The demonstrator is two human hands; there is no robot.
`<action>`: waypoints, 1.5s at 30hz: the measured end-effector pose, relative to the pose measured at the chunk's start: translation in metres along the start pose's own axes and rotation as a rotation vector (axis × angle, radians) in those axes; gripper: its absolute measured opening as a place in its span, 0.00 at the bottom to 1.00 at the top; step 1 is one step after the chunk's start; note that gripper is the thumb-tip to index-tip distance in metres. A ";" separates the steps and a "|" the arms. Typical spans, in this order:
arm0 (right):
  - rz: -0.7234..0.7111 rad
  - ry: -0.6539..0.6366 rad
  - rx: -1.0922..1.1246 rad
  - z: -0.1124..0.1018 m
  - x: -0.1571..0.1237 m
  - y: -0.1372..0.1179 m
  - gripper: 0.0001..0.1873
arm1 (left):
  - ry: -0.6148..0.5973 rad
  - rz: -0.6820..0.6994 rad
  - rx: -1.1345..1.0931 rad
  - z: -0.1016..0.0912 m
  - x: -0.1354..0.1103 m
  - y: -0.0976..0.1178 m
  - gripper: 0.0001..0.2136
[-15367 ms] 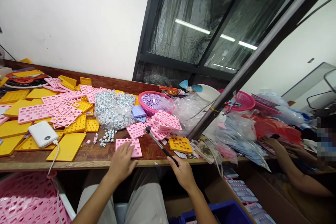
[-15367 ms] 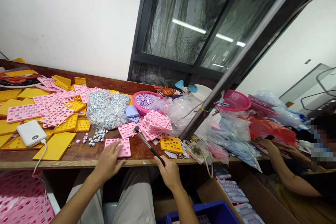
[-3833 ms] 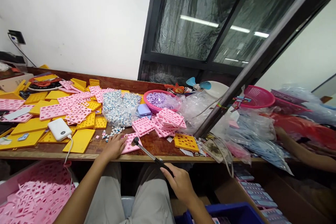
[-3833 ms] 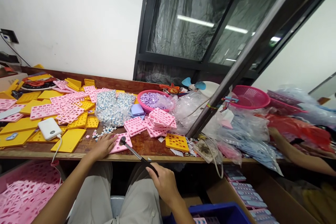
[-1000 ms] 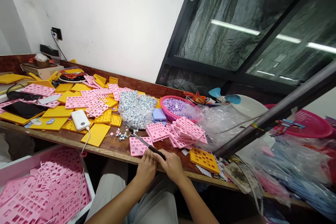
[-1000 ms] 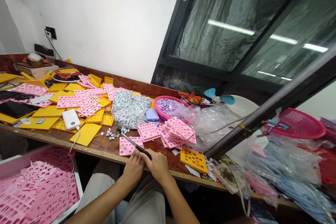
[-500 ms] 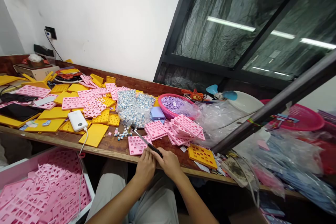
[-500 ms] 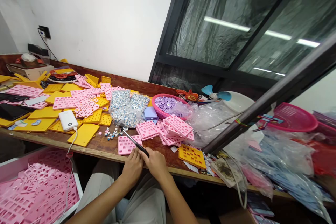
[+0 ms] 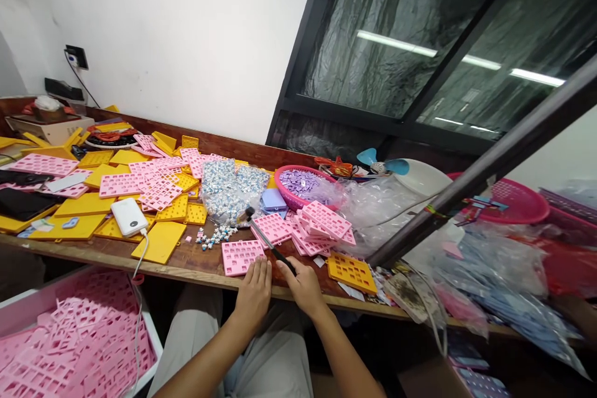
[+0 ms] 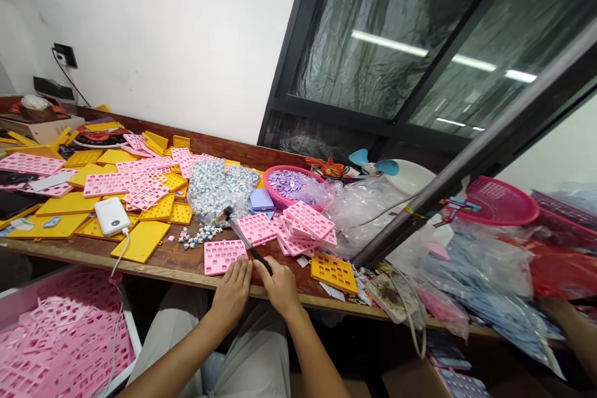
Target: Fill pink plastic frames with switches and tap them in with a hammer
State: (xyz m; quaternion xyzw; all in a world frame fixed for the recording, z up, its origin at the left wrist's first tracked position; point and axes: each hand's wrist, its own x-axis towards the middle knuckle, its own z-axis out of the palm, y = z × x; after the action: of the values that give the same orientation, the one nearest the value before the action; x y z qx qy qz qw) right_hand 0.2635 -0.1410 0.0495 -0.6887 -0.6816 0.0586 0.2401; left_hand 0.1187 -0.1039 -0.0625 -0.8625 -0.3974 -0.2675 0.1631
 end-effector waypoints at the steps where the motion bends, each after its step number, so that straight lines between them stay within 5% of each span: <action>1: 0.023 -0.004 -0.028 -0.001 -0.002 0.004 0.28 | -0.002 -0.003 -0.004 -0.001 0.000 0.000 0.25; 11: 0.146 -0.067 -0.247 -0.003 -0.011 0.019 0.24 | -0.032 0.011 -0.057 -0.001 0.000 -0.003 0.28; 20: 0.153 -0.001 -0.077 -0.009 -0.027 0.028 0.25 | -0.106 0.006 -0.181 -0.018 0.003 -0.004 0.30; 23: 0.178 0.105 0.070 -0.019 -0.043 0.045 0.28 | -0.134 -0.010 -0.390 -0.041 0.007 -0.026 0.34; 27: 0.328 0.147 -0.054 -0.039 -0.075 0.084 0.29 | -0.115 -0.153 -0.430 -0.069 0.017 -0.088 0.34; 30: 0.414 0.158 -0.205 -0.051 -0.097 0.113 0.27 | -0.244 -0.137 -0.370 -0.074 0.027 -0.129 0.41; 34: 0.417 0.185 -0.301 -0.051 -0.111 0.131 0.24 | -0.333 -0.056 -0.334 -0.069 0.037 -0.145 0.43; 40: 0.208 0.235 -0.147 -0.037 -0.096 0.119 0.23 | -0.023 0.101 -0.300 -0.062 0.035 -0.142 0.42; 43: 0.114 0.373 0.017 -0.028 -0.074 0.093 0.18 | 0.150 0.198 -0.247 -0.058 0.029 -0.144 0.37; 45: 0.056 0.350 0.132 -0.017 -0.052 0.069 0.20 | 0.242 0.270 -0.205 -0.055 0.027 -0.146 0.32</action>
State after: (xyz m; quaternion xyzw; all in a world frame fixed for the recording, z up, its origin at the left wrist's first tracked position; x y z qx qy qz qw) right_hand 0.3298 -0.1923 0.0231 -0.6897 -0.6048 -0.0107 0.3981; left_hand 0.0019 -0.0230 0.0075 -0.8816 -0.2263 -0.3839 0.1556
